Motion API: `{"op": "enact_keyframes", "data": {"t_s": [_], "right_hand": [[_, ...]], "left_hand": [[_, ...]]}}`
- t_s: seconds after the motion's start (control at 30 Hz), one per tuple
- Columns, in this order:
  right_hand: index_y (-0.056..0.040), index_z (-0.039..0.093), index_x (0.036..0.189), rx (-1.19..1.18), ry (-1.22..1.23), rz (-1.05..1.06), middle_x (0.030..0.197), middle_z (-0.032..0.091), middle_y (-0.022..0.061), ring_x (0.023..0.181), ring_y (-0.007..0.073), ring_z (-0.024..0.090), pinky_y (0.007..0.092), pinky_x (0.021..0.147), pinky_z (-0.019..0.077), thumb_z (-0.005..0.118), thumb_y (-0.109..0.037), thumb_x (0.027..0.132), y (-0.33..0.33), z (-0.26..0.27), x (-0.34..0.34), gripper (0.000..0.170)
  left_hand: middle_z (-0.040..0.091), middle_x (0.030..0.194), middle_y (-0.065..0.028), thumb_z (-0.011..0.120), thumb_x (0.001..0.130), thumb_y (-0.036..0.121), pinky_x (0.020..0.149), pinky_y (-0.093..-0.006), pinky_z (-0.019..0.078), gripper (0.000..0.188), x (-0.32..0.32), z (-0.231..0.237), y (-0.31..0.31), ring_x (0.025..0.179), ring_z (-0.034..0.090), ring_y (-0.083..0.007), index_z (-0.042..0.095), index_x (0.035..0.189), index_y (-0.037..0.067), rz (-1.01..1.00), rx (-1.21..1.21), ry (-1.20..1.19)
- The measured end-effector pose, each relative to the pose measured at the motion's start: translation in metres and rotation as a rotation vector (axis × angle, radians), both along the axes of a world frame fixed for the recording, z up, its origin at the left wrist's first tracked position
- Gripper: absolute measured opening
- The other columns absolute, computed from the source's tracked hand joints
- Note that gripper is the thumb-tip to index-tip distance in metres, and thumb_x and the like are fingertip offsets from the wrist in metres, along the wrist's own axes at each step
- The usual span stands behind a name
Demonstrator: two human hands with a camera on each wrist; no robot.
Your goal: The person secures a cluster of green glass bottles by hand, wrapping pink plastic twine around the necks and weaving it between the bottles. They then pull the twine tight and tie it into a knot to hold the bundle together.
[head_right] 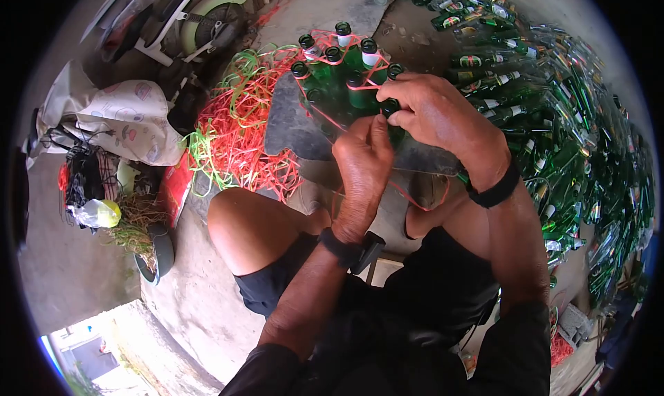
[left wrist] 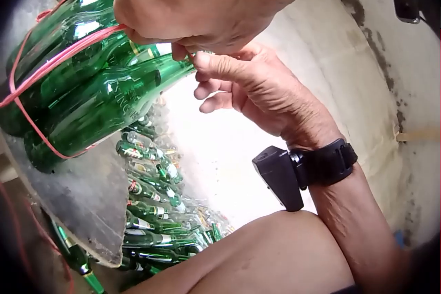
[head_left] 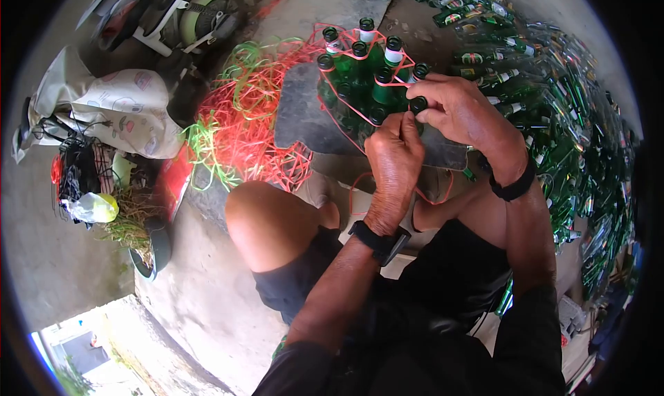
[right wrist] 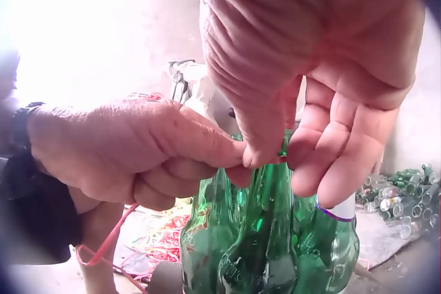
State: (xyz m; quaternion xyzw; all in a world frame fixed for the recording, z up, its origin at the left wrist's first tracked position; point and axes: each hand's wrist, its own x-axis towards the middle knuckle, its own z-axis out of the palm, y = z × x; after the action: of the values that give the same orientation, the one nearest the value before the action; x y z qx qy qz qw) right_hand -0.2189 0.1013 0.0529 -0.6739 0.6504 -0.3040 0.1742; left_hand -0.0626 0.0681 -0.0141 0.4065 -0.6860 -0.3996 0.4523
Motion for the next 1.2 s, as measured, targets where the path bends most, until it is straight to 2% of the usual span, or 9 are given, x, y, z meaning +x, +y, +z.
{"op": "enact_keyframes", "data": {"t_s": [0.03, 0.1, 0.2, 0.43, 0.77, 0.87, 0.9, 1.13, 1.2], "right_hand": [[-0.0012, 0.070, 0.111, 0.001, -0.001, -0.003, 0.093, 0.069, 0.0162, 0.085, 0.0391, 0.069, 0.0478, 0.076, 0.0562, 0.079, -0.003, 0.077, 0.000, -0.001, 0.000, 0.035], [-0.0029, 0.069, 0.109, -0.094, 0.005, 0.032, 0.091, 0.070, 0.0158, 0.085, 0.0406, 0.069, 0.0498, 0.075, 0.0558, 0.077, -0.005, 0.078, 0.000, -0.009, 0.001, 0.032], [-0.0053, 0.068, 0.106, -0.258, 0.210, 0.035, 0.093, 0.071, 0.0155, 0.087, 0.0411, 0.069, 0.0512, 0.074, 0.0551, 0.076, -0.005, 0.079, -0.004, -0.026, 0.003, 0.028], [-0.0072, 0.065, 0.102, -0.161, 0.285, 0.066, 0.094, 0.073, 0.0138, 0.090, 0.0421, 0.070, 0.0518, 0.072, 0.0550, 0.079, -0.006, 0.077, -0.005, -0.022, -0.003, 0.028], [-0.0094, 0.069, 0.106, -0.130, 0.408, 0.018, 0.096, 0.073, 0.0127, 0.090, 0.0405, 0.071, 0.0499, 0.074, 0.0572, 0.076, -0.003, 0.077, -0.005, -0.011, -0.023, 0.030], [-0.0100, 0.072, 0.108, -0.205, 0.389, 0.025, 0.101, 0.074, 0.0129, 0.093, 0.0409, 0.071, 0.0491, 0.076, 0.0580, 0.076, -0.003, 0.078, -0.005, -0.019, -0.036, 0.030], [-0.0098, 0.074, 0.109, -0.119, 0.387, 0.006, 0.107, 0.075, 0.0128, 0.097, 0.0406, 0.072, 0.0487, 0.081, 0.0586, 0.077, -0.003, 0.076, -0.004, -0.012, -0.033, 0.034], [-0.0081, 0.074, 0.109, -0.145, 0.323, -0.014, 0.110, 0.075, 0.0127, 0.103, 0.0392, 0.070, 0.0480, 0.085, 0.0578, 0.083, -0.004, 0.072, -0.001, -0.019, -0.030, 0.039], [-0.0076, 0.074, 0.109, -0.257, 0.314, -0.008, 0.106, 0.073, 0.0139, 0.101, 0.0396, 0.070, 0.0482, 0.084, 0.0572, 0.083, -0.003, 0.072, -0.003, -0.024, -0.030, 0.039]], "left_hand": [[0.066, 0.069, -0.0236, 0.066, 0.103, 0.014, 0.056, -0.0452, 0.0515, 0.018, 0.001, 0.001, 0.000, 0.062, 0.070, -0.0413, 0.073, 0.092, 0.000, -0.003, 0.001, -0.001], [0.070, 0.073, -0.0209, 0.068, 0.101, 0.015, 0.063, -0.0397, 0.0536, 0.020, 0.004, 0.002, 0.001, 0.064, 0.071, -0.0278, 0.075, 0.099, -0.004, -0.017, 0.066, -0.052], [0.070, 0.074, -0.0213, 0.068, 0.101, 0.015, 0.064, -0.0401, 0.0543, 0.020, 0.005, 0.002, 0.000, 0.065, 0.071, -0.0289, 0.076, 0.099, -0.003, -0.019, 0.037, -0.051], [0.071, 0.078, -0.0231, 0.068, 0.101, 0.014, 0.066, -0.0414, 0.0549, 0.019, 0.002, 0.005, 0.003, 0.068, 0.072, -0.0328, 0.076, 0.099, -0.003, -0.018, 0.069, -0.025], [0.069, 0.072, -0.0187, 0.065, 0.105, 0.016, 0.060, -0.0379, 0.0516, 0.021, -0.038, -0.003, 0.015, 0.060, 0.066, -0.0247, 0.075, 0.101, -0.001, 0.035, 0.069, 0.067], [0.068, 0.072, -0.0200, 0.063, 0.105, 0.015, 0.060, -0.0384, 0.0516, 0.021, -0.045, -0.002, 0.020, 0.059, 0.066, -0.0263, 0.075, 0.102, -0.002, 0.044, 0.062, 0.023], [0.068, 0.071, -0.0241, 0.060, 0.105, 0.012, 0.059, -0.0465, 0.0534, 0.018, -0.044, -0.001, 0.021, 0.065, 0.071, -0.0424, 0.073, 0.104, -0.001, 0.026, 0.021, 0.024], [0.072, 0.085, -0.0250, 0.060, 0.106, 0.014, 0.067, -0.0435, 0.0568, 0.022, -0.032, 0.002, 0.026, 0.078, 0.076, -0.0410, 0.075, 0.114, 0.000, 0.035, -0.035, 0.030], [0.073, 0.087, -0.0249, 0.060, 0.106, 0.014, 0.069, -0.0429, 0.0577, 0.023, -0.028, 0.003, 0.025, 0.080, 0.076, -0.0407, 0.075, 0.117, 0.000, 0.028, -0.057, -0.063]]}}
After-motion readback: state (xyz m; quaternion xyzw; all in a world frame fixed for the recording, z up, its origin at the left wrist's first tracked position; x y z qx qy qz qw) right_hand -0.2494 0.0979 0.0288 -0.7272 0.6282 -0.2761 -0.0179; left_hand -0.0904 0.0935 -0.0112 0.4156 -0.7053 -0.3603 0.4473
